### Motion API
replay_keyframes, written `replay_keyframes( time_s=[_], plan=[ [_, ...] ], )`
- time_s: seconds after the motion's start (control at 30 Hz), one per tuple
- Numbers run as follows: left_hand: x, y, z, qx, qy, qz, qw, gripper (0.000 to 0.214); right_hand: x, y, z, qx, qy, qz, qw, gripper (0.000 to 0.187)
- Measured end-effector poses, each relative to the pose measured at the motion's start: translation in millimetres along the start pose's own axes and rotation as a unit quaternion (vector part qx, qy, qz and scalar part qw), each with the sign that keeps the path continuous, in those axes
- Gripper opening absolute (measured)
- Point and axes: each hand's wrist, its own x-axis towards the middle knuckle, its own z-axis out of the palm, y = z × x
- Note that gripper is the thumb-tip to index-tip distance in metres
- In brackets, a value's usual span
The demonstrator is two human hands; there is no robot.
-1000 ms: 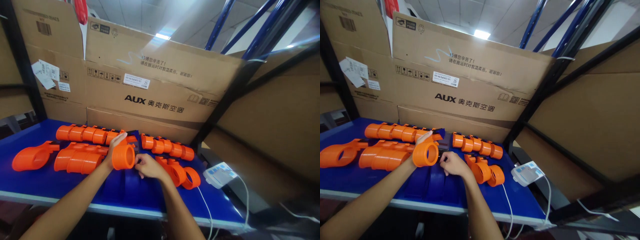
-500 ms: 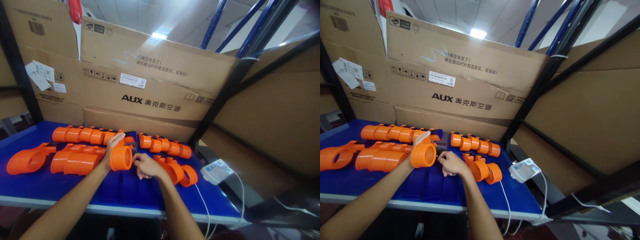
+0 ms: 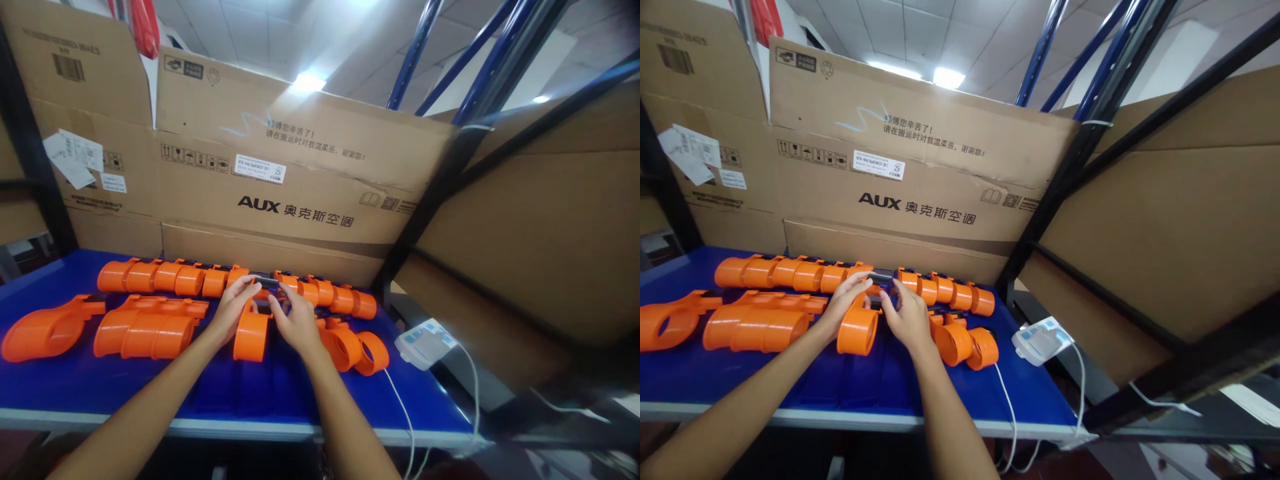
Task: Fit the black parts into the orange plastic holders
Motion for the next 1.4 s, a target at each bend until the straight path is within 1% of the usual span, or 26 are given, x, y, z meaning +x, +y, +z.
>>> replay_keyframes(
  time_s=[0.07, 0.17, 0.27, 0.33, 0.5, 0.6, 0.73, 0.93, 1.1, 1.2, 1.4],
  plan=[
    [-0.6, -1.1, -0.3, 0.021, -0.019, -0.008, 1.000, 0.053, -0.3, 1.2, 1.6, -0.013, 0.008, -0.014, 1.000, 0.050],
    [-0.8, -3.0, -1.5, 0.063, -0.042, -0.023, 0.997, 0.053, -1.2, 2.0, 4.5, -0.033, -0.003, -0.046, 0.998, 0.046],
    [0.3, -4.9, -2.7, 0.091, -0.032, -0.021, 0.995, 0.050, -2.3, 2.3, 7.1, -0.051, -0.013, -0.053, 0.997, 0.043],
    [1.1, -5.8, -3.2, 0.089, -0.027, -0.018, 0.995, 0.049, -2.6, 2.7, 8.2, -0.057, -0.022, -0.052, 0.997, 0.041],
    [1.9, -6.3, -3.8, 0.085, -0.034, -0.012, 0.996, 0.048, -2.0, 3.5, 8.3, -0.047, -0.047, -0.067, 0.996, 0.034],
    [1.9, -6.4, -4.3, 0.085, -0.033, -0.006, 0.996, 0.048, -1.4, 3.6, 7.5, -0.054, -0.060, -0.071, 0.994, 0.032],
    [3.3, -8.3, -5.6, 0.085, -0.028, -0.005, 0.996, 0.048, -0.4, 4.8, 5.5, -0.075, -0.067, -0.065, 0.993, 0.038],
    [4.2, -9.3, -6.2, 0.093, -0.011, 0.001, 0.996, 0.042, 0.1, 6.6, 2.0, -0.129, -0.075, -0.089, 0.985, 0.050],
    [3.4, -7.0, -6.1, 0.095, -0.015, -0.012, 0.995, 0.046, 0.1, 8.2, -0.2, -0.125, -0.080, -0.096, 0.984, 0.052],
    [3.8, -6.8, -7.2, 0.086, -0.021, -0.033, 0.995, 0.048, 0.4, 9.1, -0.4, -0.130, -0.086, -0.101, 0.983, 0.053],
    [3.9, -11.2, -9.9, 0.071, -0.032, -0.063, 0.995, 0.048, -1.4, 5.8, 7.9, -0.186, -0.091, -0.087, 0.974, 0.057]
  ],
)
